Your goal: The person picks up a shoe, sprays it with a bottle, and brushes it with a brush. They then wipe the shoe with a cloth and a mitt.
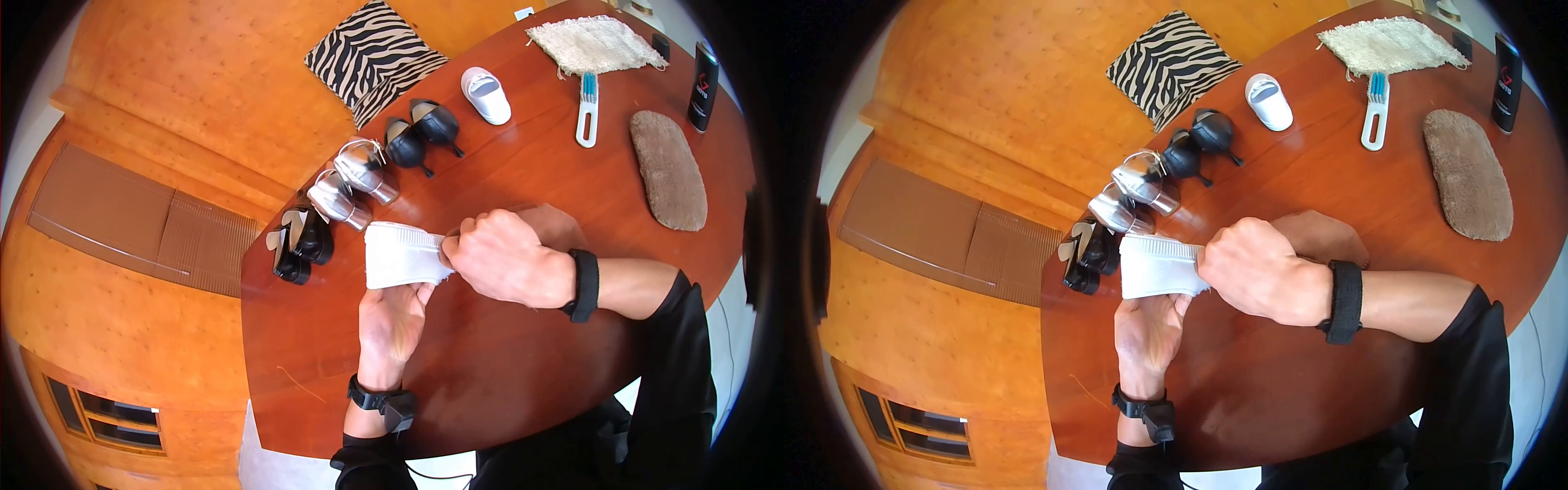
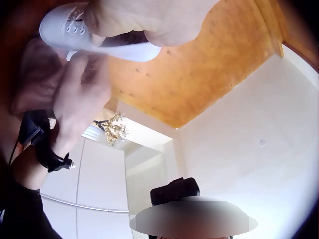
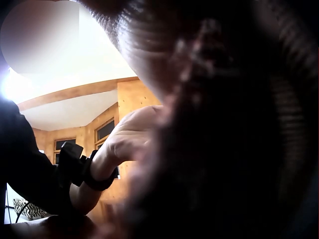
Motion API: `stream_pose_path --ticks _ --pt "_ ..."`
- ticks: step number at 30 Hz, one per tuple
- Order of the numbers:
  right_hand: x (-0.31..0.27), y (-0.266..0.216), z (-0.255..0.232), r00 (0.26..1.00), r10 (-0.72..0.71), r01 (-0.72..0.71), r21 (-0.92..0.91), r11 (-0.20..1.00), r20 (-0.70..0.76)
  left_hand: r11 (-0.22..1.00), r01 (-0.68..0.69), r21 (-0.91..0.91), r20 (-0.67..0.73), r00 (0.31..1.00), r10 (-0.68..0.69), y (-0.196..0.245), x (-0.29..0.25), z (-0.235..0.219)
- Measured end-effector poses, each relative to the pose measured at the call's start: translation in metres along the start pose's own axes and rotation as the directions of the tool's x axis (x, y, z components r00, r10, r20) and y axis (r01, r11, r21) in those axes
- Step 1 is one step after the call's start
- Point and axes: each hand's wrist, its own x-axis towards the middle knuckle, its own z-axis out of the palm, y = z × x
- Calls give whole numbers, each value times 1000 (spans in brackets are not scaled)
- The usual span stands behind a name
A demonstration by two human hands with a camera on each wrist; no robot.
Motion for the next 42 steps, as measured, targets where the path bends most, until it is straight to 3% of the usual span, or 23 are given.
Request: stream_pose_path --ticks 1,5,8,12,14,18,20,24,26,29,32,36,38,39,41,42 --pt "0 0 -1 997 6 -7 10 1000 79 1000 -3 -12 -1 1000 3 0 0 0" --pt "-2 0 -6 986 -10 4 37 999 165 999 -4 -38 -10 1000 4 0 1 1" --pt "-1 -2 -7 995 -47 42 49 998 89 1000 -12 6 -9 1000 13 -1 2 0" --pt "2 -10 -6 976 -78 104 123 987 -204 991 21 -131 105 994 -7 -2 2 -5" --pt "3 -13 -7 925 -97 158 139 978 -367 997 9 71 -9 1000 -8 -5 -2 2" --pt "2 -13 -10 918 -94 163 148 975 -386 997 19 78 -27 999 -17 -6 -3 5" --pt "2 -13 -5 949 -65 106 116 988 -309 998 11 56 63 998 -15 -4 -1 1" --pt "0 -10 12 980 -76 89 62 994 -185 1000 -13 5 12 1000 13 6 1 -8" --pt "0 -2 18 995 -82 87 91 992 -55 999 -53 -8 -24 998 53 13 0 -4" --pt "3 8 30 997 -70 68 67 995 17 994 -107 -33 -57 993 105 22 -1 -5" --pt "5 15 39 996 -31 25 72 997 78 976 -131 -173 -2 991 133 27 -4 -11" --pt "9 29 47 978 48 -48 -3 999 201 975 -144 -170 22 988 150 30 -10 -5" --pt "10 38 48 965 87 -78 -45 996 246 973 -229 -25 -1 973 229 28 -14 1" --pt "10 40 48 963 95 -83 -56 995 253 974 -223 -37 6 975 223 27 -13 0" --pt "10 44 44 971 159 -149 -67 987 180 935 -274 224 55 962 269 24 -12 -6" --pt "11 48 44 969 164 -152 -78 985 184 934 -281 222 63 960 273 22 -11 -14"
